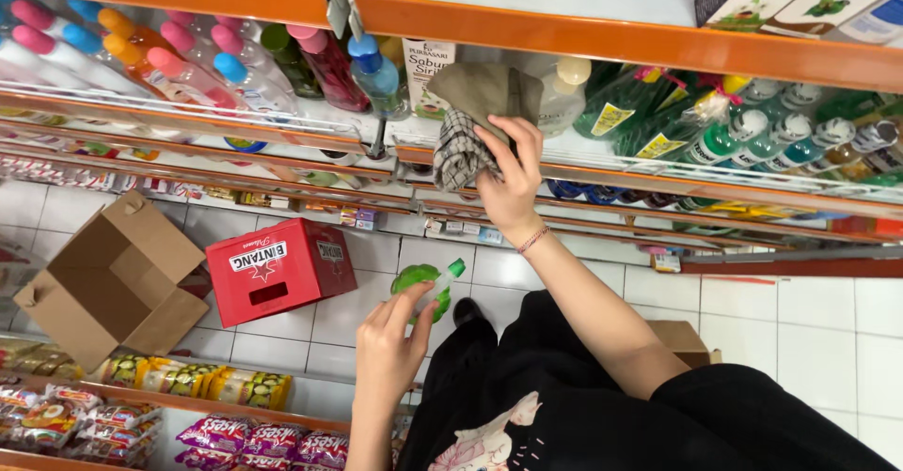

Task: The person cleans the glass door of a commercial refrigerator using a spray bottle and a cloth. They then move to a nearby shelving unit and wipe the orange shelf edges and product packaging with the cloth.

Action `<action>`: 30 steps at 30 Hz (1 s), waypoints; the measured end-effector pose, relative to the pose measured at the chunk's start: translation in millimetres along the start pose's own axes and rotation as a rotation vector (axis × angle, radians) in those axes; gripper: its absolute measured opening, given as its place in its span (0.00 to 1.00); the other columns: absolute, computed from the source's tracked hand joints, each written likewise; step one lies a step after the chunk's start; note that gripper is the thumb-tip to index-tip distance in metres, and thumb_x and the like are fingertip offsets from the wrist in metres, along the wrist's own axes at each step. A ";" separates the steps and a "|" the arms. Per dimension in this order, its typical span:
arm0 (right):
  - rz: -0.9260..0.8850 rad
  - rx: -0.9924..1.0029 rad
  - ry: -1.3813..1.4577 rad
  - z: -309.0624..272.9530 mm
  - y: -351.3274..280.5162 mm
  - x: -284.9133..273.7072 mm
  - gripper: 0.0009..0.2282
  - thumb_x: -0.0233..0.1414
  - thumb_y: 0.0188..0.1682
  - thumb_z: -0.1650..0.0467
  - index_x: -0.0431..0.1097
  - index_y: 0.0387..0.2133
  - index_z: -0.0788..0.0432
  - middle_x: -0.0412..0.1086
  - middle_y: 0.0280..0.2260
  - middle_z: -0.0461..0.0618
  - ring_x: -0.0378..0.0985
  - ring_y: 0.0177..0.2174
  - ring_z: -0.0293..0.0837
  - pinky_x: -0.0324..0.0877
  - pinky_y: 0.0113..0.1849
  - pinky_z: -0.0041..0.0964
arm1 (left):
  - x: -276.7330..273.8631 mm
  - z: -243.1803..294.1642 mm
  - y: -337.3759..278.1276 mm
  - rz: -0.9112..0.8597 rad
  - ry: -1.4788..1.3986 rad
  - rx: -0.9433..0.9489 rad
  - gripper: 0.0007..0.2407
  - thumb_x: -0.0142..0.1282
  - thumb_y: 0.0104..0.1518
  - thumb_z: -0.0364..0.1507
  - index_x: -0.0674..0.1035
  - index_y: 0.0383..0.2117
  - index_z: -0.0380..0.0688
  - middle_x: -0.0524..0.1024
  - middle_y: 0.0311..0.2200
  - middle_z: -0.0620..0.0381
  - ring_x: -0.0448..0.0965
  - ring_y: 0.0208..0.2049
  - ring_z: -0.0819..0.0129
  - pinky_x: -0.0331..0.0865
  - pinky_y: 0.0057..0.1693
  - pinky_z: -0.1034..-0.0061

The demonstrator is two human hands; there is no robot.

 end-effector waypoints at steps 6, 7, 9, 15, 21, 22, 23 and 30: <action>0.000 0.057 0.001 8.3 -7.1 0.9 0.24 0.52 0.32 0.84 0.73 0.46 0.63 0.67 0.52 0.54 0.68 0.54 0.59 0.65 0.58 0.51 | 7.8 -4.4 -0.3 -0.051 -0.001 0.008 0.11 0.64 0.51 0.23 0.81 0.41 0.44 0.83 0.34 0.51 0.80 0.27 0.53 0.73 0.35 0.65; 0.006 0.069 0.007 9.9 -8.6 0.2 0.23 0.52 0.32 0.83 0.72 0.46 0.63 0.67 0.52 0.55 0.68 0.54 0.58 0.65 0.58 0.50 | 8.4 -4.9 -1.6 -0.048 0.002 0.016 0.11 0.64 0.51 0.23 0.80 0.41 0.44 0.83 0.35 0.51 0.80 0.27 0.53 0.73 0.35 0.65; 0.030 0.151 0.043 16.1 -12.0 -1.7 0.21 0.53 0.33 0.82 0.71 0.45 0.63 0.66 0.51 0.56 0.69 0.52 0.57 0.67 0.55 0.47 | 10.0 -7.7 -4.5 -0.058 0.000 0.008 0.11 0.64 0.51 0.23 0.81 0.41 0.44 0.83 0.34 0.51 0.80 0.27 0.53 0.72 0.34 0.65; 0.172 0.272 0.059 18.3 -10.9 -12.9 0.19 0.63 0.37 0.78 0.62 0.40 0.64 0.62 0.43 0.57 0.68 0.45 0.54 0.66 0.50 0.41 | 16.5 -11.4 -7.2 -0.091 0.005 -0.012 0.11 0.64 0.52 0.24 0.81 0.41 0.44 0.83 0.31 0.51 0.79 0.26 0.53 0.72 0.34 0.65; 0.121 0.291 0.047 21.4 -9.8 3.8 0.21 0.57 0.34 0.81 0.58 0.40 0.62 0.56 0.43 0.57 0.63 0.46 0.57 0.62 0.53 0.42 | 19.3 -2.7 -2.7 -0.091 0.008 0.039 0.11 0.64 0.52 0.24 0.81 0.41 0.44 0.82 0.32 0.52 0.79 0.27 0.53 0.72 0.35 0.65; 0.076 0.327 0.043 26.3 -11.5 9.1 0.20 0.53 0.33 0.82 0.58 0.41 0.62 0.56 0.44 0.57 0.63 0.47 0.57 0.63 0.55 0.42 | 18.4 -0.6 -2.0 -0.081 0.004 0.055 0.11 0.64 0.52 0.24 0.81 0.42 0.44 0.82 0.33 0.52 0.79 0.27 0.53 0.72 0.35 0.65; 0.032 0.363 0.039 30.5 -14.3 13.3 0.21 0.49 0.33 0.83 0.58 0.42 0.61 0.56 0.45 0.57 0.63 0.48 0.57 0.63 0.56 0.42 | 18.3 0.5 -1.4 -0.079 0.006 0.058 0.11 0.64 0.52 0.23 0.81 0.41 0.44 0.82 0.33 0.52 0.79 0.27 0.53 0.72 0.35 0.65; 0.007 0.340 -0.045 20.4 -21.6 9.4 0.25 0.55 0.32 0.80 0.59 0.46 0.60 0.55 0.50 0.59 0.59 0.53 0.61 0.56 0.57 0.52 | 17.1 2.6 0.3 -0.086 0.006 0.058 0.11 0.66 0.51 0.23 0.81 0.41 0.44 0.82 0.30 0.53 0.77 0.24 0.56 0.71 0.33 0.66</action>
Point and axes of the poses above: each hand's wrist, its own y-axis towards the middle knuckle, its own x-axis out of the palm, z = x × y, the point moved 7 cm from there along y, towards the middle knuckle
